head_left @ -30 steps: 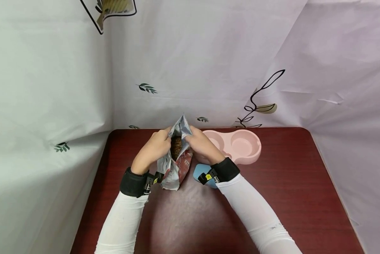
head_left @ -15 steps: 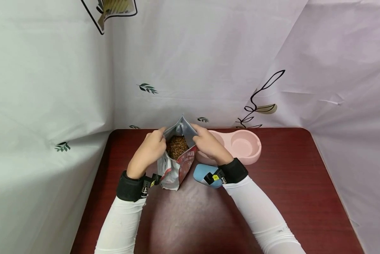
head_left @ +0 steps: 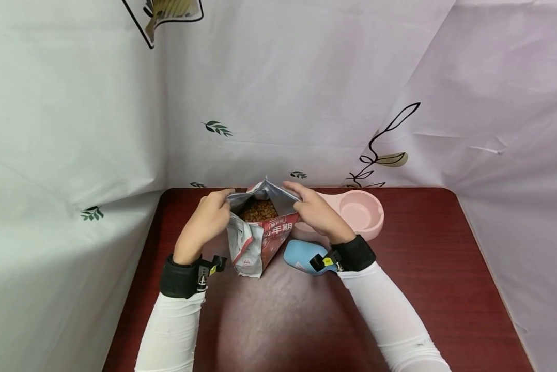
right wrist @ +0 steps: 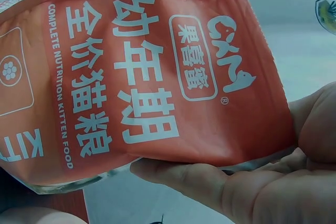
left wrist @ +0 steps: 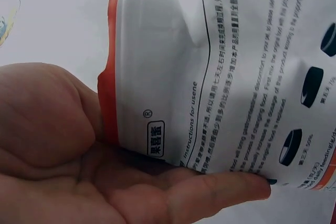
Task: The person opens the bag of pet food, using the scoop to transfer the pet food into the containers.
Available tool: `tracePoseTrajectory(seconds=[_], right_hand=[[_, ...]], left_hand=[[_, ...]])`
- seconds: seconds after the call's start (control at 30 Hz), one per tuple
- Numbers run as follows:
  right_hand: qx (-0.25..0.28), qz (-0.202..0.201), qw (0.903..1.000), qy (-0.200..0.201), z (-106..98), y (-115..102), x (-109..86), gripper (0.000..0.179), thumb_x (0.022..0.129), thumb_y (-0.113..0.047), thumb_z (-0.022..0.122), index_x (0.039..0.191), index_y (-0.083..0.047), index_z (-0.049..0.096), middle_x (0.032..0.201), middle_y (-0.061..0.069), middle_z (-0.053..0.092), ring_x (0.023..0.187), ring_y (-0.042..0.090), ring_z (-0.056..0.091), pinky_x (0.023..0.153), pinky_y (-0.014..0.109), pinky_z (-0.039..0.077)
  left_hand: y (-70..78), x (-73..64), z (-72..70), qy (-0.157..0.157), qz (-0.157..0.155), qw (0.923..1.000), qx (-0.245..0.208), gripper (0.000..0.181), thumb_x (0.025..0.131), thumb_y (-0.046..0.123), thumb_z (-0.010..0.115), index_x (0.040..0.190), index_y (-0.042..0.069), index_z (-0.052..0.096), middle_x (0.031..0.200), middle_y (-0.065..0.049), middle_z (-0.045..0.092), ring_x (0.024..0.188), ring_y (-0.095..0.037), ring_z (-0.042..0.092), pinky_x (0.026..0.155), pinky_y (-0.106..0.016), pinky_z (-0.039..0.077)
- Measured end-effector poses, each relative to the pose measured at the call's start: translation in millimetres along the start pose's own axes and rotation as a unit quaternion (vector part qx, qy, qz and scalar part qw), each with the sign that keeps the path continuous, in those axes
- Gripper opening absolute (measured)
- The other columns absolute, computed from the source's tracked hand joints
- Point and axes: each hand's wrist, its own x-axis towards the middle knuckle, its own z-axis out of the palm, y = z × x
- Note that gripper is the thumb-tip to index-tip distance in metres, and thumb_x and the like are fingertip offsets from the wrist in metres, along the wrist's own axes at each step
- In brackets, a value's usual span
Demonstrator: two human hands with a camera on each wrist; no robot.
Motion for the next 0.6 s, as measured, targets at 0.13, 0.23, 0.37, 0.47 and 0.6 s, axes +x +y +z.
tracePoseTrajectory(seconds=[0.13, 0.23, 0.37, 0.47, 0.6], right_hand=[[0.022, 0.0, 0.9997, -0.01, -1.4, -0.3, -2.6, 0.064, 0.092, 0.009, 0.029, 0.152, -0.011, 0.03, 0.156, 0.011, 0.031, 0.127, 0.034, 0.046, 0.085, 0.045, 0.052], [0.027, 0.0, 0.9996, -0.01, -2.2, 1.3, -3.7, 0.063, 0.092, 0.009, 0.029, 0.152, -0.01, 0.031, 0.153, 0.016, 0.033, 0.126, 0.036, 0.047, 0.089, 0.051, 0.051], [0.013, 0.02, 0.9997, 0.005, -1.3, 7.6, -3.8, 0.058, 0.094, -0.001, 0.034, 0.15, -0.012, 0.035, 0.149, 0.02, 0.039, 0.128, 0.036, 0.046, 0.095, 0.058, 0.048], [0.058, 0.05, 0.9971, 0.009, 3.9, 13.8, -4.1, 0.056, 0.094, -0.011, 0.038, 0.15, -0.01, 0.035, 0.15, 0.018, 0.039, 0.134, 0.034, 0.039, 0.1, 0.06, 0.042], [0.197, 0.077, 0.9774, 0.0, 14.0, 21.6, -6.9, 0.056, 0.097, -0.02, 0.04, 0.149, -0.001, 0.031, 0.149, 0.022, 0.034, 0.132, 0.032, 0.034, 0.104, 0.055, 0.036]], left_hand=[[-2.2, -0.6, -1.0, 0.004, 0.002, 1.0, -0.003, 0.045, 0.102, 0.009, 0.029, 0.144, 0.0, 0.044, 0.055, 0.001, 0.033, 0.04, -0.012, 0.028, 0.045, -0.029, 0.034], [-3.3, -0.2, -0.2, 0.009, 0.004, 1.0, -0.002, 0.045, 0.101, 0.009, 0.031, 0.143, 0.001, 0.046, 0.059, 0.0, 0.035, 0.043, -0.012, 0.028, 0.048, -0.03, 0.034], [-5.7, 0.5, 2.8, 0.015, 0.009, 0.9997, -0.017, 0.043, 0.101, 0.014, 0.035, 0.141, 0.004, 0.049, 0.07, -0.006, 0.044, 0.052, -0.017, 0.033, 0.055, -0.033, 0.035], [-9.3, 0.8, 9.0, 0.02, 0.02, 0.9979, -0.058, 0.041, 0.104, 0.024, 0.037, 0.138, 0.008, 0.052, 0.091, -0.014, 0.06, 0.07, -0.023, 0.05, 0.066, -0.039, 0.043], [-13.5, 1.4, 21.9, 0.034, 0.041, 0.9883, -0.143, 0.044, 0.105, 0.032, 0.038, 0.141, 0.009, 0.05, 0.135, -0.02, 0.056, 0.118, -0.03, 0.053, 0.097, -0.053, 0.045]])
